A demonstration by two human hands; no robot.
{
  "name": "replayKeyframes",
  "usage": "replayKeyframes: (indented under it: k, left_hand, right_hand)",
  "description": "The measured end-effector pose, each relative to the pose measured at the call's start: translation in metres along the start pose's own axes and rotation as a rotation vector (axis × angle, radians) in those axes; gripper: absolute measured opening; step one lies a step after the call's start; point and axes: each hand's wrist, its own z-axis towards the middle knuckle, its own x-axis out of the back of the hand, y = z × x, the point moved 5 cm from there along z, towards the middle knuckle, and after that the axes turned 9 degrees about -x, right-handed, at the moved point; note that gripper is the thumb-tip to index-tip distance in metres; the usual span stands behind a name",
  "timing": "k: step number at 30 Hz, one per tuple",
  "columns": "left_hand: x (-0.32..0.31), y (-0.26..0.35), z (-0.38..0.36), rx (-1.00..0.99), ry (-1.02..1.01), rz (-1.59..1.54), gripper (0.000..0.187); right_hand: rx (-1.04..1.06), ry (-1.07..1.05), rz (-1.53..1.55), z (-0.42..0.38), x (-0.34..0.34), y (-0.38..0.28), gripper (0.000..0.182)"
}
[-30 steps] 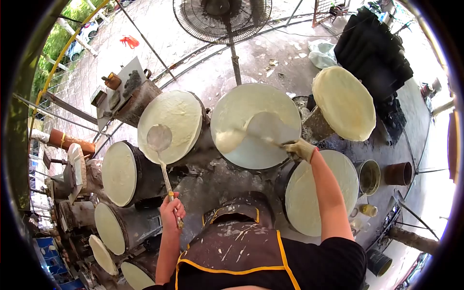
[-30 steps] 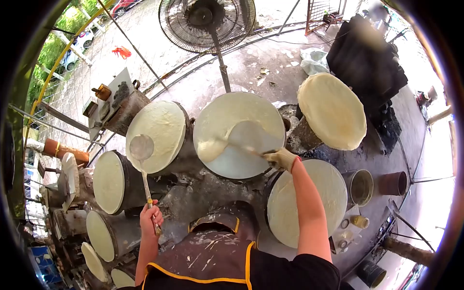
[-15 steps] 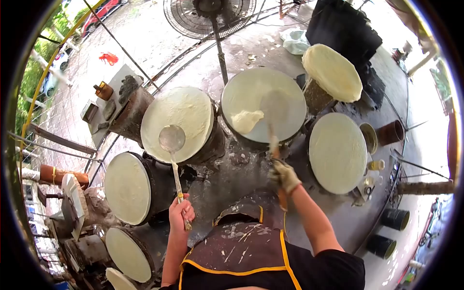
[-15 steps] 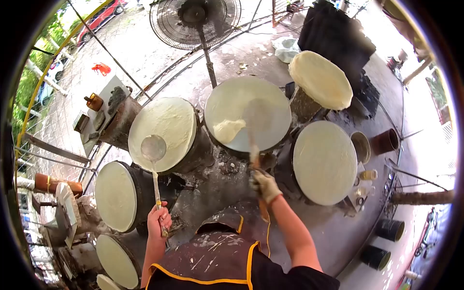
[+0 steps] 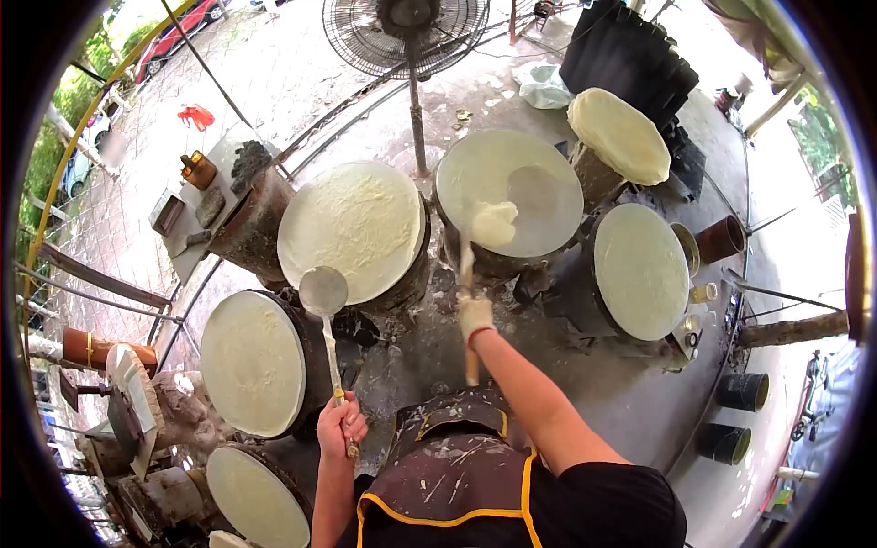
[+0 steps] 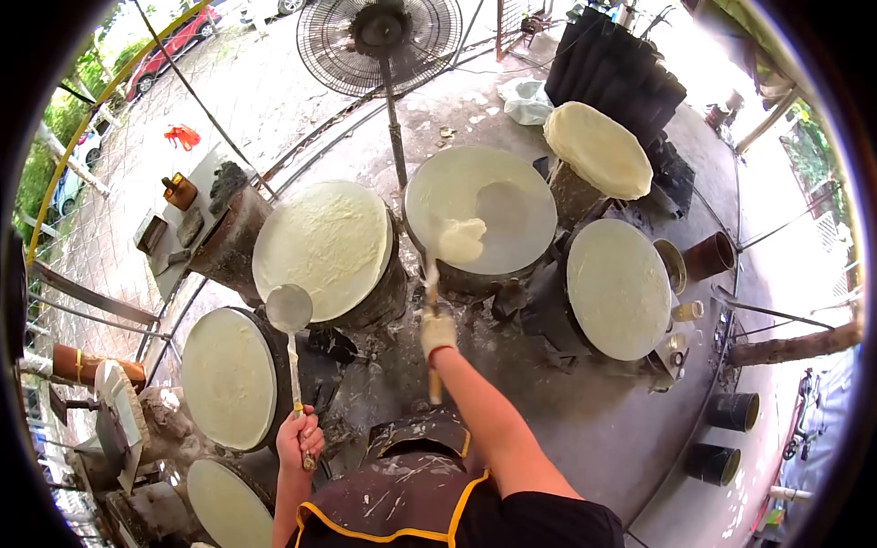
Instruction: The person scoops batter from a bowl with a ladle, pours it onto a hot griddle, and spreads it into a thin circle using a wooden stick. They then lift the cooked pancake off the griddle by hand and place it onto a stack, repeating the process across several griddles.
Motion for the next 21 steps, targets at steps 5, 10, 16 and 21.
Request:
replayKeyframes:
  k: [5,10,16,21]
  left_hand:
    - [-0.017,-0.005,0.003,0.007,-0.097,0.008,0.02]
    - [-0.037,-0.017,0.001,0.034,-0.163,0.029,0.023]
    - [-0.081,-0.049,-0.008,-0.024,-0.201,0.12,0.018]
    - [-0.127,-0.092,-0.012,-0.022,-0.222,0.015,0.015]
  right_hand:
    - [-0.368,0.174,0.585,-0.021,0.088,-0.012,0.038]
    - [-0.374,-0.077,0.515,-0.022,0.066,0.033,0.029]
    - [0.229,0.029,0.411,0.015,0.097,0.087,0.025]
    - [-0.383,-0.35,0.654,-0.017,0.183,0.098,0.028]
